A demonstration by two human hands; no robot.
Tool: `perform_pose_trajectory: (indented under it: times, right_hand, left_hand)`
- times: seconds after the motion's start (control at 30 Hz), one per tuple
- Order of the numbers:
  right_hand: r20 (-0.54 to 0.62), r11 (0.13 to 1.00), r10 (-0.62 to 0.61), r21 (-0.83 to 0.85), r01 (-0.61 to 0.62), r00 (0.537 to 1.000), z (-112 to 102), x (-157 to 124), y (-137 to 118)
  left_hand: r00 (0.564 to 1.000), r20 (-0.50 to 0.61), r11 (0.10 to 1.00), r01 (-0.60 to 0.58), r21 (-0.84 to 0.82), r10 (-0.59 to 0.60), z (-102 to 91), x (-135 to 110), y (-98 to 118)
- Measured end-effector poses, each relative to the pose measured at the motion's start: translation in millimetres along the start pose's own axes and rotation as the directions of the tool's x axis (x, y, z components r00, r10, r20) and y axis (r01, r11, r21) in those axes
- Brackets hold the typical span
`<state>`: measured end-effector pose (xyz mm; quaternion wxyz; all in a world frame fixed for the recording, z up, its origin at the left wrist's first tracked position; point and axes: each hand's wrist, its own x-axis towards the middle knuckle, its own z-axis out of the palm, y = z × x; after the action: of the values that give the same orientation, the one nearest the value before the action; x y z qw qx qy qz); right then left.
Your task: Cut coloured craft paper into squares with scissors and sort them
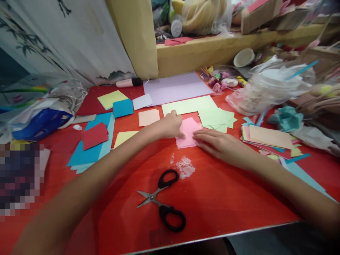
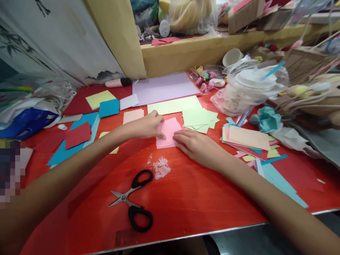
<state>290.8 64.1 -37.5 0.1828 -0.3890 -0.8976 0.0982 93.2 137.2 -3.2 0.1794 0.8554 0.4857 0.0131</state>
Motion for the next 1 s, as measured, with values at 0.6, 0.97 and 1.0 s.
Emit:
perform_pose_trajectory:
  times: [0.6,0.97,1.0]
  right_hand:
    - [-0.243,0.632,0.555,0.745,-0.214,0.796,33,9,-11]
    - [-0.297,0.699,0.410,0.710,-0.089,0.862,46,63,-25]
    - [-0.281,0.683,0.423,0.724,-0.100,0.861,47,64,-23]
  left_hand:
    - [0.960,-0.230,0.948,-0.213,-0.235,0.159,19.6,-38,15]
    - [0.603,-0.754,0.685,-0.435,-0.585,-0.261,52.8,-49,-6]
    - [0.596,-0.749,0.677,-0.427,-0.600,-0.289,55.0,-47,-9]
